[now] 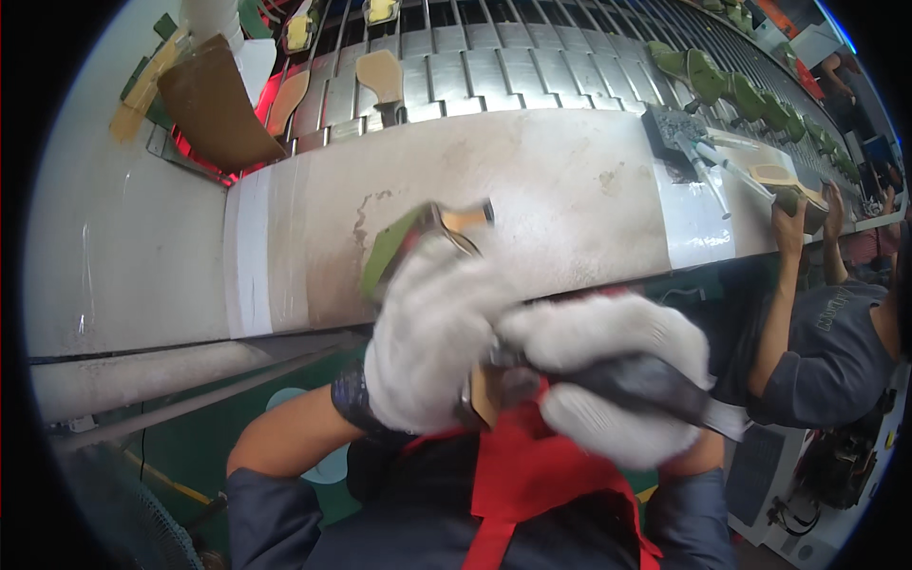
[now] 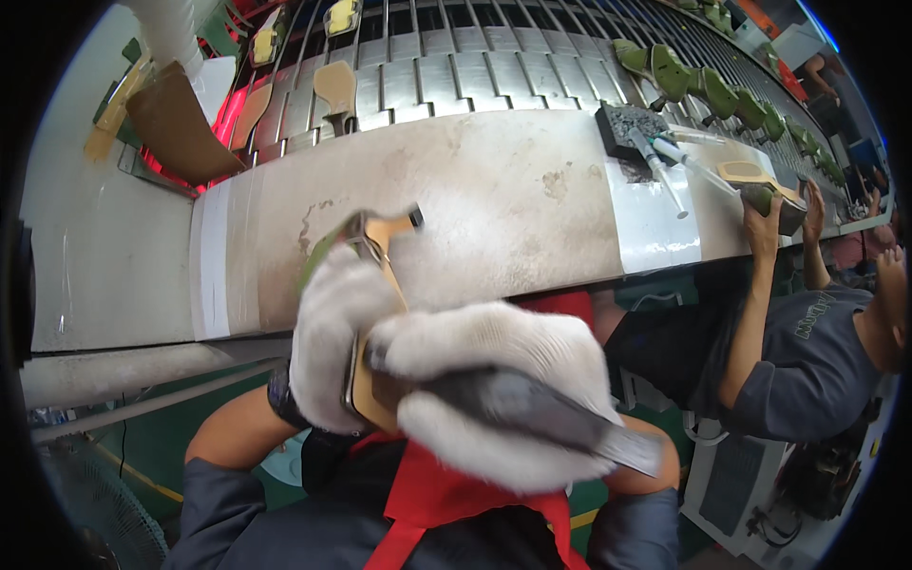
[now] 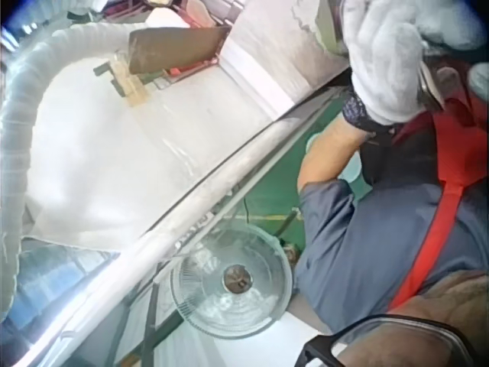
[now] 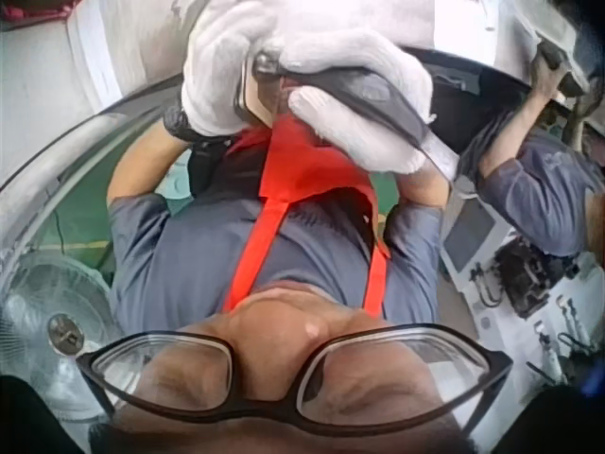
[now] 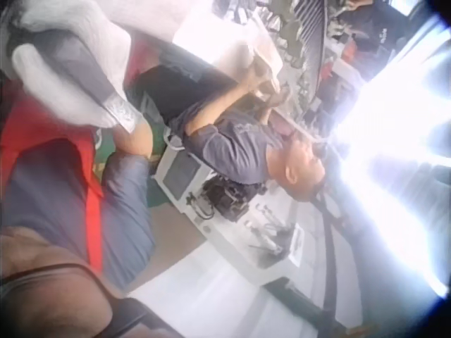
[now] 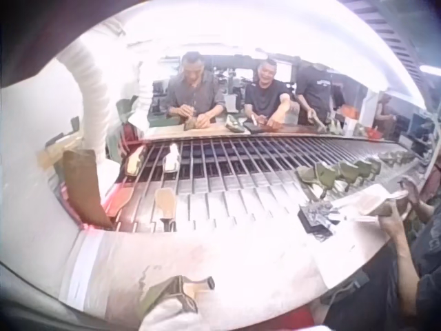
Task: The person hammers the edge of a shoe sole onto a green heel component by hand, using a small hammer to press the material down. The person then picks up a different sole piece from the conveyor belt and places it onto the same green heel component.
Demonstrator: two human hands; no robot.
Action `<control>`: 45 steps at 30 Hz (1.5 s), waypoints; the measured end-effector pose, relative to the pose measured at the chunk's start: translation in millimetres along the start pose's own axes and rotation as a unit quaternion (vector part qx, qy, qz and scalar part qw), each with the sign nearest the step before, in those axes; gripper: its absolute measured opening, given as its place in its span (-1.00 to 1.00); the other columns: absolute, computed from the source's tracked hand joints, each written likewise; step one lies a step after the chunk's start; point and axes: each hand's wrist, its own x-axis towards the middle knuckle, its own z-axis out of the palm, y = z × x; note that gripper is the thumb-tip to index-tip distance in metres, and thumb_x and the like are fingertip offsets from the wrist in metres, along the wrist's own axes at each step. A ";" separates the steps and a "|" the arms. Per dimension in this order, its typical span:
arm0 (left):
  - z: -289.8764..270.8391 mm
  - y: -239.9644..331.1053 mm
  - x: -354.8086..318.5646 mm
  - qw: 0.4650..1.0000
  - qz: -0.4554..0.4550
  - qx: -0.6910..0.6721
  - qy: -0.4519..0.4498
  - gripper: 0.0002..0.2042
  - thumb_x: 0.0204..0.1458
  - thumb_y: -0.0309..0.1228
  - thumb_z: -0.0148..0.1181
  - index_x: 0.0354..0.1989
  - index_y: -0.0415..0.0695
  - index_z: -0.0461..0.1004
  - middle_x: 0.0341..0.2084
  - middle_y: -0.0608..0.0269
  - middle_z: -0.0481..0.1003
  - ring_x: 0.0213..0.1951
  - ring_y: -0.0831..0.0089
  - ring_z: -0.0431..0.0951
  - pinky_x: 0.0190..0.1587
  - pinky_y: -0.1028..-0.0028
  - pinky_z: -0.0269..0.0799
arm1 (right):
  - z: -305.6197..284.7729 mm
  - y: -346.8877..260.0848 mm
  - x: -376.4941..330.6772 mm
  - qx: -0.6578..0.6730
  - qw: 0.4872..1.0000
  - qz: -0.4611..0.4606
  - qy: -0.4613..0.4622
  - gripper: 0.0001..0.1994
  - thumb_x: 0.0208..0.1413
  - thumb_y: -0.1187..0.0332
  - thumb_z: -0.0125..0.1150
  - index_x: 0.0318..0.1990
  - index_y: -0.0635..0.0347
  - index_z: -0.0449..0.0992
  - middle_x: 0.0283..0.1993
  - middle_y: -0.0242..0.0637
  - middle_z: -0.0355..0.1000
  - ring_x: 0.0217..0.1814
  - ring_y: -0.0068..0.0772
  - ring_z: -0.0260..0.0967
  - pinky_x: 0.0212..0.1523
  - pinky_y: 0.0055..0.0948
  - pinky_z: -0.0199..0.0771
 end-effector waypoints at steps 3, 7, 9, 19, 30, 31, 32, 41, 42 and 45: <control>17.9 -27.6 -41.9 0.963 -0.062 0.257 0.049 -0.11 0.30 0.14 0.32 0.56 -0.27 0.15 0.33 -0.24 0.47 0.37 -0.20 0.51 0.55 -0.26 0.12 | 8.3 55.0 2.7 -0.112 0.976 0.148 0.110 -0.81 0.39 0.45 0.35 0.05 0.35 0.68 -0.05 -0.14 0.75 0.06 -0.43 0.70 0.03 -0.37 0.71; 26.0 -55.3 -68.4 0.940 -0.031 0.340 0.020 0.10 0.13 0.15 0.54 0.60 -0.32 0.05 0.43 -0.29 0.35 0.44 -0.27 0.42 0.58 -0.26 0.09 | 8.7 125.5 -2.8 -0.110 0.972 0.100 0.182 -0.82 0.34 0.50 0.33 0.02 0.38 0.69 -0.08 -0.12 0.77 0.00 -0.36 0.73 0.08 -0.33 0.71; 30.5 -61.1 -69.7 0.931 -0.011 0.362 0.052 0.10 0.12 0.12 0.56 0.61 -0.32 0.05 0.44 -0.30 0.34 0.46 -0.28 0.41 0.58 -0.27 0.10 | 10.3 119.2 -1.9 -0.135 0.972 0.124 0.146 -0.81 0.37 0.59 0.25 0.06 0.44 0.65 -0.03 -0.06 0.76 0.08 -0.31 0.72 0.18 -0.31 0.70; 33.9 -50.3 -78.6 0.928 -0.066 0.365 0.016 0.07 0.13 0.04 0.58 0.60 -0.33 0.04 0.44 -0.40 0.30 0.49 -0.33 0.35 0.57 -0.37 0.12 | 27.5 108.4 -2.8 0.311 0.864 0.294 0.266 -0.66 0.47 0.42 0.08 0.17 0.60 0.53 0.15 0.32 0.61 0.22 0.16 0.65 0.32 0.00 0.68; 40.4 -54.4 -81.5 0.956 -0.077 0.281 0.042 -0.28 0.18 -0.31 0.48 0.45 -0.23 0.25 0.36 -0.28 0.41 0.40 -0.36 0.43 0.59 -0.47 -0.11 | -4.2 99.3 21.8 0.227 0.941 0.225 0.113 -0.70 0.47 0.43 0.27 0.19 0.48 0.63 0.13 0.00 0.71 0.20 -0.19 0.68 0.28 -0.22 0.67; 38.8 -52.7 -81.2 0.957 -0.082 0.275 0.045 -0.35 0.15 -0.39 0.45 0.39 -0.23 0.31 0.35 -0.26 0.43 0.40 -0.34 0.44 0.59 -0.48 -0.11 | -8.0 95.4 28.3 0.204 0.945 0.237 0.098 -0.71 0.43 0.44 0.31 0.17 0.46 0.65 0.11 -0.01 0.72 0.19 -0.19 0.68 0.28 -0.20 0.67; 37.2 -52.5 -81.2 0.956 -0.087 0.277 0.044 -0.35 0.15 -0.39 0.45 0.39 -0.23 0.31 0.35 -0.26 0.43 0.40 -0.34 0.44 0.59 -0.48 -0.11 | -11.7 91.9 35.3 0.181 0.948 0.248 0.084 -0.72 0.38 0.45 0.35 0.14 0.44 0.66 0.10 -0.03 0.72 0.18 -0.19 0.68 0.28 -0.18 0.67; 34.8 -41.4 -69.5 0.959 -0.146 0.242 0.033 -0.56 0.12 -0.49 0.35 0.20 -0.14 0.44 0.22 -0.09 0.57 0.28 -0.17 0.60 0.59 -0.42 -0.05 | -19.8 78.9 52.0 -0.017 0.991 0.127 -0.049 -0.73 0.11 0.42 0.59 -0.10 0.35 0.66 0.04 0.20 0.68 0.14 0.05 0.70 0.22 -0.10 0.68; 35.7 -40.9 -69.5 0.958 -0.149 0.241 0.035 -0.56 0.12 -0.49 0.35 0.20 -0.14 0.44 0.22 -0.09 0.57 0.28 -0.17 0.60 0.59 -0.42 -0.05 | -17.1 72.4 50.3 -0.056 0.988 0.130 -0.058 -0.75 0.13 0.43 0.55 -0.11 0.35 0.66 0.03 0.22 0.68 0.11 0.08 0.72 0.17 -0.10 0.71; 37.9 -40.8 -68.8 0.957 -0.151 0.241 0.054 -0.58 0.13 -0.47 0.35 0.18 -0.12 0.44 0.22 -0.08 0.57 0.28 -0.15 0.61 0.60 -0.42 -0.07 | -19.3 71.4 55.9 -0.110 0.971 0.104 -0.184 -0.79 0.13 0.46 0.49 -0.14 0.35 0.64 -0.01 0.24 0.67 0.01 0.12 0.73 0.09 -0.11 0.72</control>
